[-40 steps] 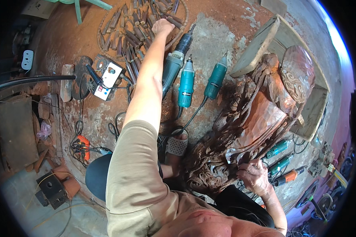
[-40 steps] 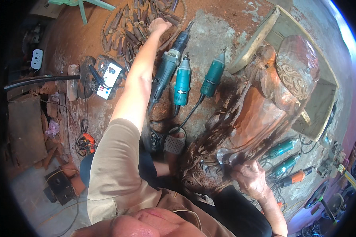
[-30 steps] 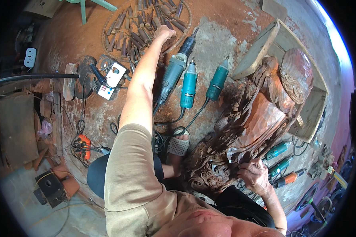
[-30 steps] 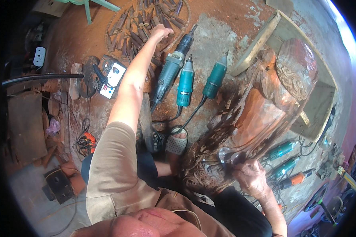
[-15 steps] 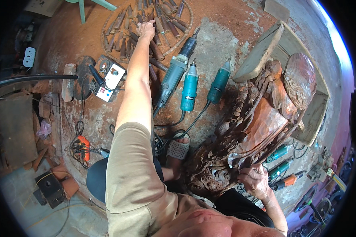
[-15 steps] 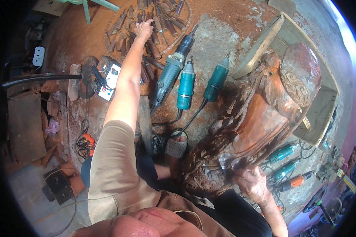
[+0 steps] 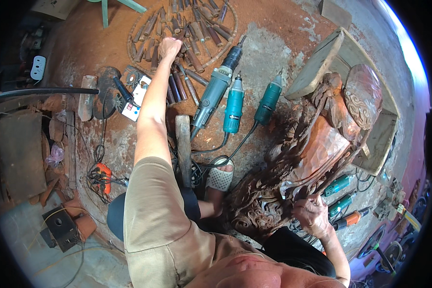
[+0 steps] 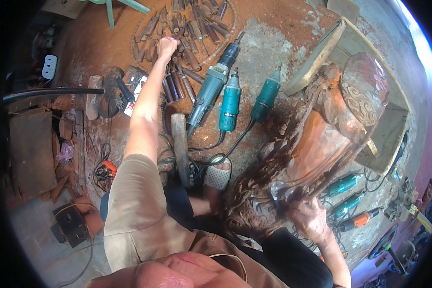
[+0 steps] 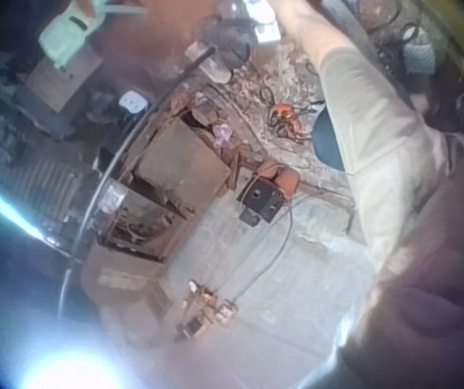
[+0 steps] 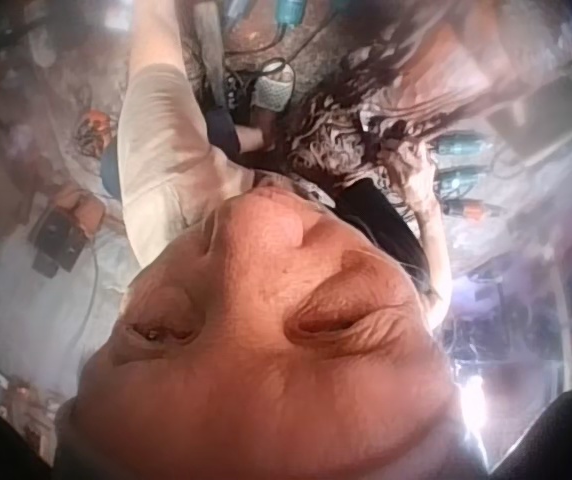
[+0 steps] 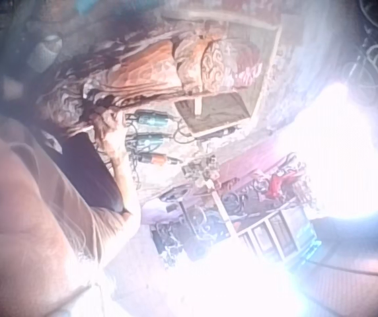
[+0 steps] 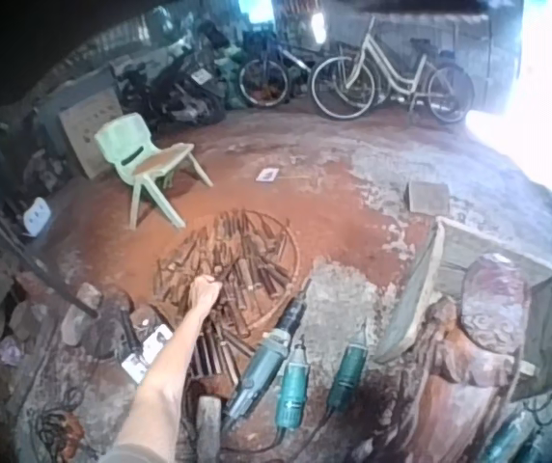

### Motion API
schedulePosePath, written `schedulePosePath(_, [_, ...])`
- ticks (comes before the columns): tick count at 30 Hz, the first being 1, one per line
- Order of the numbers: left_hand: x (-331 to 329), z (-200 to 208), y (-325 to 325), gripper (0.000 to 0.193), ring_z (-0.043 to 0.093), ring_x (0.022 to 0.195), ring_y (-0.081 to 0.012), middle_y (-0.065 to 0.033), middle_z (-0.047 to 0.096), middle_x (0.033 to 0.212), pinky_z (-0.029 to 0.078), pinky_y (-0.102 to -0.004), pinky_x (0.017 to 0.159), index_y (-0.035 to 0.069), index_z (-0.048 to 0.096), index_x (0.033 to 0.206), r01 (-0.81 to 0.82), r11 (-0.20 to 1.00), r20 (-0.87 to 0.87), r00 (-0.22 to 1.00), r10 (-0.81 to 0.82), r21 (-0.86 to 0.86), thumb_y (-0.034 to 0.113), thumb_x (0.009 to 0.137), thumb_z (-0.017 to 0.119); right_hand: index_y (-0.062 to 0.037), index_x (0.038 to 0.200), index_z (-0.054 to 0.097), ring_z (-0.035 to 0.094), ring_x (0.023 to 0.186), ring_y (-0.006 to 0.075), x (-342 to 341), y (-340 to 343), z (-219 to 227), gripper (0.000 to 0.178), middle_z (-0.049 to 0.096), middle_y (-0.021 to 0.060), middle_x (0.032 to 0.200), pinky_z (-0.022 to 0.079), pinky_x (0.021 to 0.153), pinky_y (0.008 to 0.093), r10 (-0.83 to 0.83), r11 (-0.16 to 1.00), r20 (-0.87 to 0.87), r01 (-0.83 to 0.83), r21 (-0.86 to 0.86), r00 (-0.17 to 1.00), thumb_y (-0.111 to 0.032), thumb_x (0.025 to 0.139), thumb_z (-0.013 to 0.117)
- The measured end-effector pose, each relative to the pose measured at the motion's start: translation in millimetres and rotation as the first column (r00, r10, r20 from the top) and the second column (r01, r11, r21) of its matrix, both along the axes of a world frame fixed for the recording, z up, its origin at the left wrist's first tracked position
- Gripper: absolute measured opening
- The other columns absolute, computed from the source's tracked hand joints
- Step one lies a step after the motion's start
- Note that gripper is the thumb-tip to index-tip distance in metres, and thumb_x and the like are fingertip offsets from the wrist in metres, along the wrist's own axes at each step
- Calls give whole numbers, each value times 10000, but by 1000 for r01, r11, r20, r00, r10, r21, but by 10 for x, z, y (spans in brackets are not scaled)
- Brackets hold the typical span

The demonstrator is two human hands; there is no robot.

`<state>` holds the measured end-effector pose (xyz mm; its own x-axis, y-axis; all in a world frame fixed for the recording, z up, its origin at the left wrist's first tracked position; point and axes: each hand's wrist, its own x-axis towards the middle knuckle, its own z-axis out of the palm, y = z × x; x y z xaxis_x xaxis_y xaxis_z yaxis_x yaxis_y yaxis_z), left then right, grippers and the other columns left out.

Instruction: The person is carving a wooden sculpture using a chisel and mallet. They strike the chisel repeatedly to shape the wood and occasionally switch tools to refine the details.

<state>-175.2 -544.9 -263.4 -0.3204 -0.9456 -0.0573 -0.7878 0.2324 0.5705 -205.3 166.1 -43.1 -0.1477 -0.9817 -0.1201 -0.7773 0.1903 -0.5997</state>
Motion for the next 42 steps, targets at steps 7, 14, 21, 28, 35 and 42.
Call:
schedulePosePath(7, [72,347,270,229,744,793,-312,-142,744,723,563,-407,764,29,769,702,109,980,179,974,-138,164,248,674,828,-141,897,718,569,954,293,40,2,-20,280,661,-4,1016,507,807,414,-26,999,6,27,-45,1000,-75,644,816])
schedulePosePath(14, [166,268,499,415,711,1059,-369,-200,753,1050,545,-469,901,64,735,1054,189,980,234,957,-169,-68,223,688,847,-131,884,709,567,952,298,64,20,-28,269,652,10,1005,503,812,419,-42,996,8,42,-74,999,-67,646,818])
schedulePosePath(21, [292,203,571,283,683,1028,-404,-207,739,1014,535,-493,889,57,678,1001,238,948,181,963,-201,-214,120,729,715,-118,879,719,567,952,292,88,32,-31,273,660,13,1020,504,816,411,-54,994,-11,52,-97,998,-79,633,831])
schedulePosePath(28, [337,202,650,305,649,1064,-426,-211,730,1022,516,-503,918,50,664,1038,275,908,179,957,-227,-317,77,736,698,-114,885,724,561,973,286,103,48,-36,272,663,15,1035,501,837,411,-66,993,-3,65,-96,998,-74,636,827])
schedulePosePath(35, [396,229,700,299,655,1077,-430,-239,723,1040,513,-513,934,38,680,1043,258,935,218,954,-206,-244,109,753,702,-110,898,729,556,975,289,121,37,-31,289,660,14,1035,498,855,411,-81,993,4,81,-91,997,-43,632,819])
schedulePosePath(42, [99,222,860,431,700,1099,-352,-192,744,1117,529,-435,939,77,735,1038,31,999,103,994,-36,44,368,747,864,-109,923,723,570,1001,295,134,30,-16,317,667,18,1028,491,882,421,-76,994,-4,76,-80,997,-43,629,823])
